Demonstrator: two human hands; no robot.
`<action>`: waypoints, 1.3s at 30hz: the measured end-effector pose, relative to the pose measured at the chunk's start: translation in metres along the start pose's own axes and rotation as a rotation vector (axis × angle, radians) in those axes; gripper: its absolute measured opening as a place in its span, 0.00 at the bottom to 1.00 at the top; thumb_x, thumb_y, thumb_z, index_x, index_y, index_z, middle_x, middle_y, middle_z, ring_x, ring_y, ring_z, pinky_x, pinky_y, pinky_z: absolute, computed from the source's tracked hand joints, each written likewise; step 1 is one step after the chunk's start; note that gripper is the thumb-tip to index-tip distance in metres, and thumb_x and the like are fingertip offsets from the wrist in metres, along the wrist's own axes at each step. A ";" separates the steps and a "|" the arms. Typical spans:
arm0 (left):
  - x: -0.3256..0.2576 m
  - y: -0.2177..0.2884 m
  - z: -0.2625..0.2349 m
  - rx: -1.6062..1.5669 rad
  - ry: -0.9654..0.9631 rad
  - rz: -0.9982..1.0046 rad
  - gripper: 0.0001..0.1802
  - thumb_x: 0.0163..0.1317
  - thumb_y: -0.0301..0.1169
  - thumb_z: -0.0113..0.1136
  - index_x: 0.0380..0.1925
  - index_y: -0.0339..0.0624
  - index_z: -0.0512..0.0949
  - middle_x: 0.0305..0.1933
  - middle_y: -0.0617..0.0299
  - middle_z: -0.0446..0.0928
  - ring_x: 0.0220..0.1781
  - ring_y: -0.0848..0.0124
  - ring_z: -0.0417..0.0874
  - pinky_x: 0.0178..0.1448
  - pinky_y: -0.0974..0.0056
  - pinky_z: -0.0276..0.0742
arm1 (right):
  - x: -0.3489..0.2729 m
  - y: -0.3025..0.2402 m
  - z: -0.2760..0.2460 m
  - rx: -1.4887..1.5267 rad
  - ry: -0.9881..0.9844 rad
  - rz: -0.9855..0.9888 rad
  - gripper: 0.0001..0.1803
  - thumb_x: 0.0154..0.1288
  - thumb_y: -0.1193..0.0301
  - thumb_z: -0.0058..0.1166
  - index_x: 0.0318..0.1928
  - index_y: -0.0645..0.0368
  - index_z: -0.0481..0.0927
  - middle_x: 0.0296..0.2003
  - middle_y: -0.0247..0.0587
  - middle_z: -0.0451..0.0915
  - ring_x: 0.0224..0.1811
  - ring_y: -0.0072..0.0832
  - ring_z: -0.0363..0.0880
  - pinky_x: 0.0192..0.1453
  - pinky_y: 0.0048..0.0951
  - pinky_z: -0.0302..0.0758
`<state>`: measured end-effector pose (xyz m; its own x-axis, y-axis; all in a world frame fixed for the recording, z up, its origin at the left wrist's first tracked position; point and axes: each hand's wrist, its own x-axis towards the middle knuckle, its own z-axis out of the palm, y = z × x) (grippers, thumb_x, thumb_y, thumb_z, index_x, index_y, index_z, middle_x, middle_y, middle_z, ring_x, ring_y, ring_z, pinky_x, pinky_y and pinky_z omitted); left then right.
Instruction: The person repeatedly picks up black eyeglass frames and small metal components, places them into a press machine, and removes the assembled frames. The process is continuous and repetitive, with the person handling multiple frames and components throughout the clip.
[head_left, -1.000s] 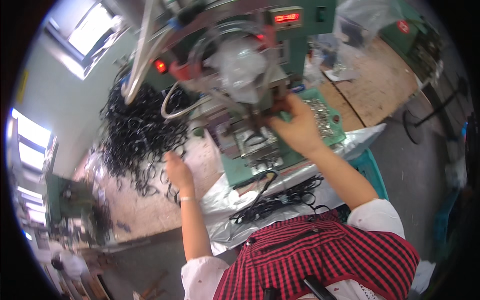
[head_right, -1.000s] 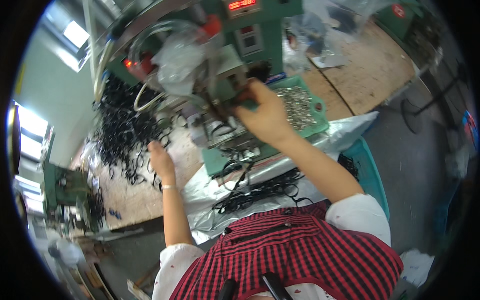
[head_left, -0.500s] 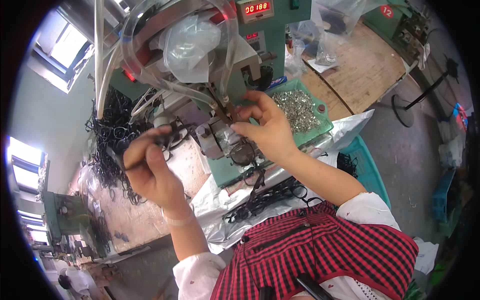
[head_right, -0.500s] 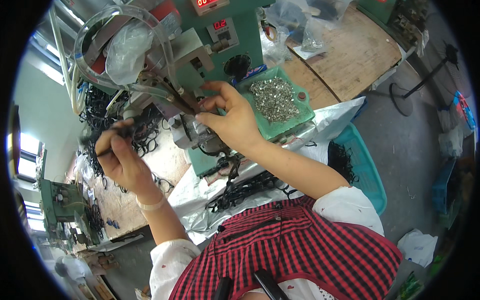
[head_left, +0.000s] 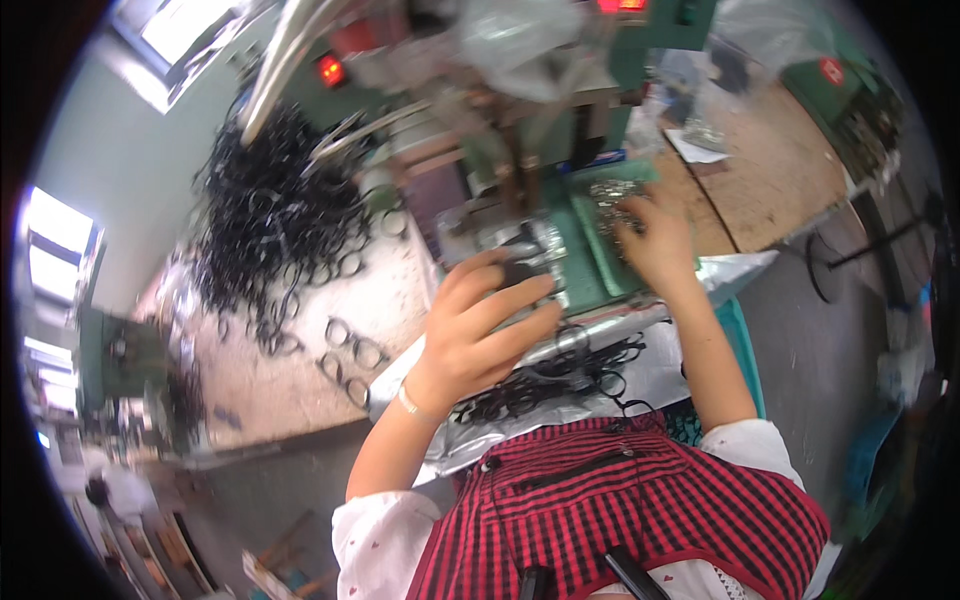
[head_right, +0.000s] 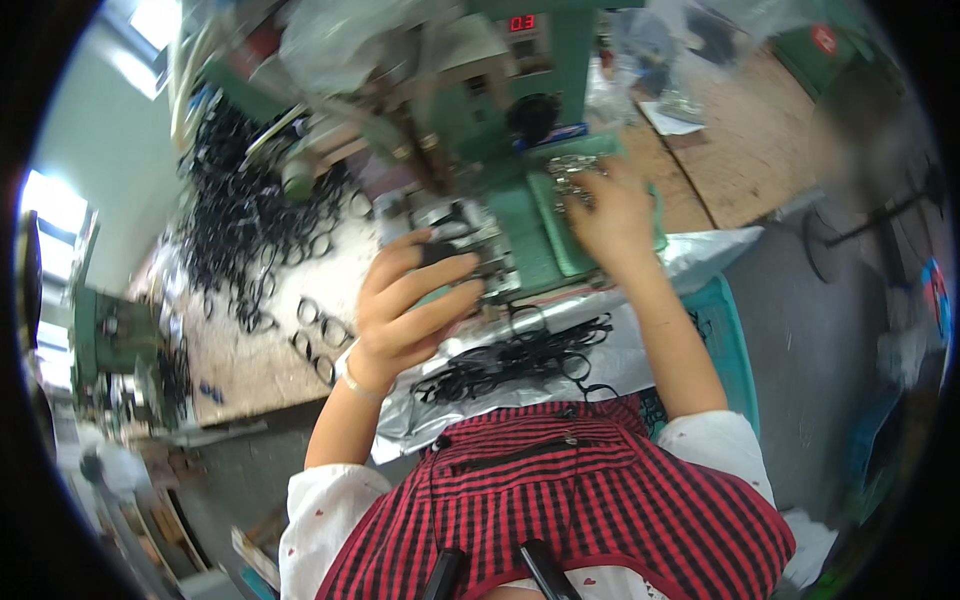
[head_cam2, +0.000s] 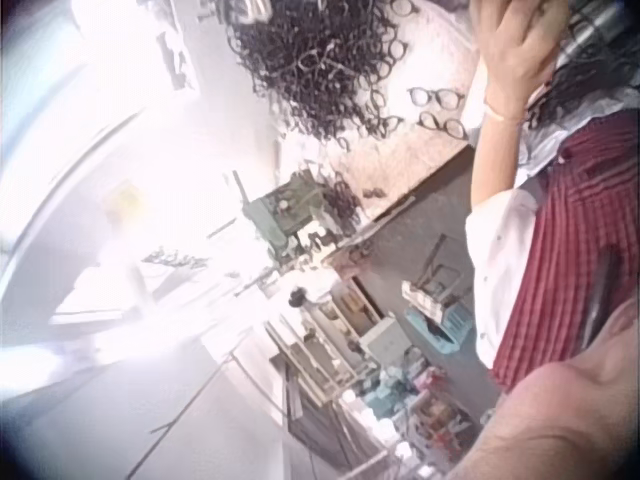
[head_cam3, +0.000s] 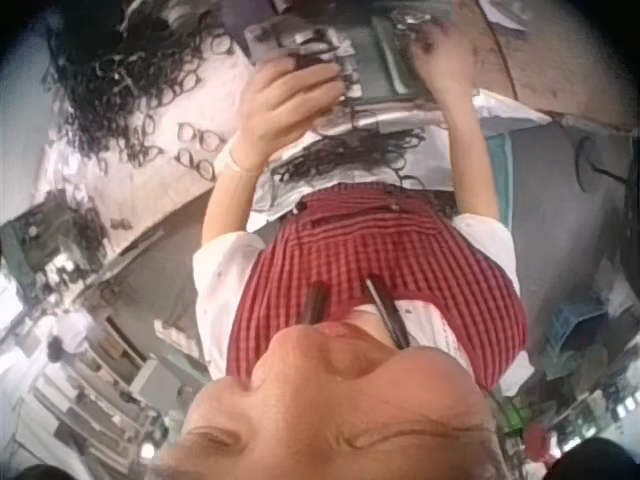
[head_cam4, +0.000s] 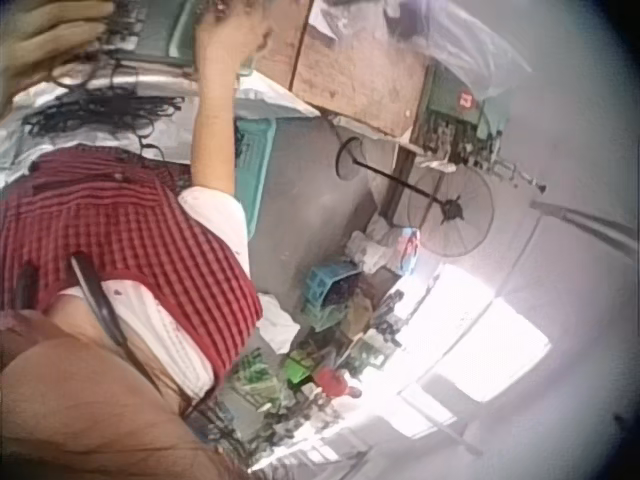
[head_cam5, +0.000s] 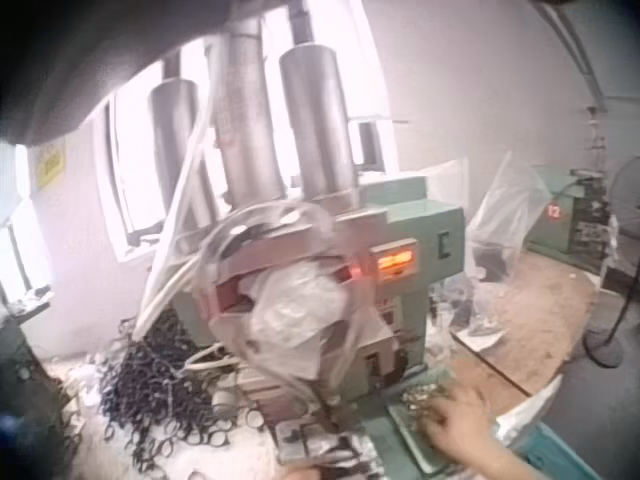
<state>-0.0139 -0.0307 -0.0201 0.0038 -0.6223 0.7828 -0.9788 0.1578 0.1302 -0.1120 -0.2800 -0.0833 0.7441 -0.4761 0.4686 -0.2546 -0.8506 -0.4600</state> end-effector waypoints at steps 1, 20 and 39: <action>-0.009 -0.004 0.005 -0.008 0.024 0.032 0.13 0.49 0.30 0.71 0.38 0.47 0.85 0.47 0.61 0.84 0.40 0.61 0.75 0.55 0.48 0.81 | -0.005 0.020 0.011 -0.176 0.077 -0.043 0.12 0.57 0.69 0.64 0.43 0.55 0.86 0.55 0.49 0.79 0.57 0.50 0.76 0.61 0.44 0.72; -0.170 -0.012 -0.144 0.663 -0.093 -1.517 0.28 0.55 0.47 0.71 0.50 0.40 0.78 0.34 0.50 0.82 0.39 0.53 0.84 0.45 0.53 0.79 | 0.005 0.072 0.040 0.267 -0.033 0.003 0.13 0.71 0.74 0.52 0.53 0.64 0.81 0.50 0.46 0.83 0.50 0.35 0.82 0.57 0.32 0.75; -0.298 -0.151 -0.145 1.164 0.278 -1.387 0.10 0.67 0.34 0.50 0.35 0.40 0.78 0.29 0.43 0.81 0.32 0.42 0.81 0.35 0.41 0.74 | -0.019 0.090 0.037 0.412 -0.009 0.133 0.12 0.66 0.75 0.57 0.48 0.62 0.84 0.47 0.43 0.85 0.50 0.31 0.82 0.57 0.30 0.75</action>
<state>0.1624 0.2422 -0.1844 0.7518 0.3250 0.5738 0.1319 -0.9266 0.3520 -0.1261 -0.3392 -0.1613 0.7276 -0.5718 0.3791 -0.0824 -0.6214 -0.7791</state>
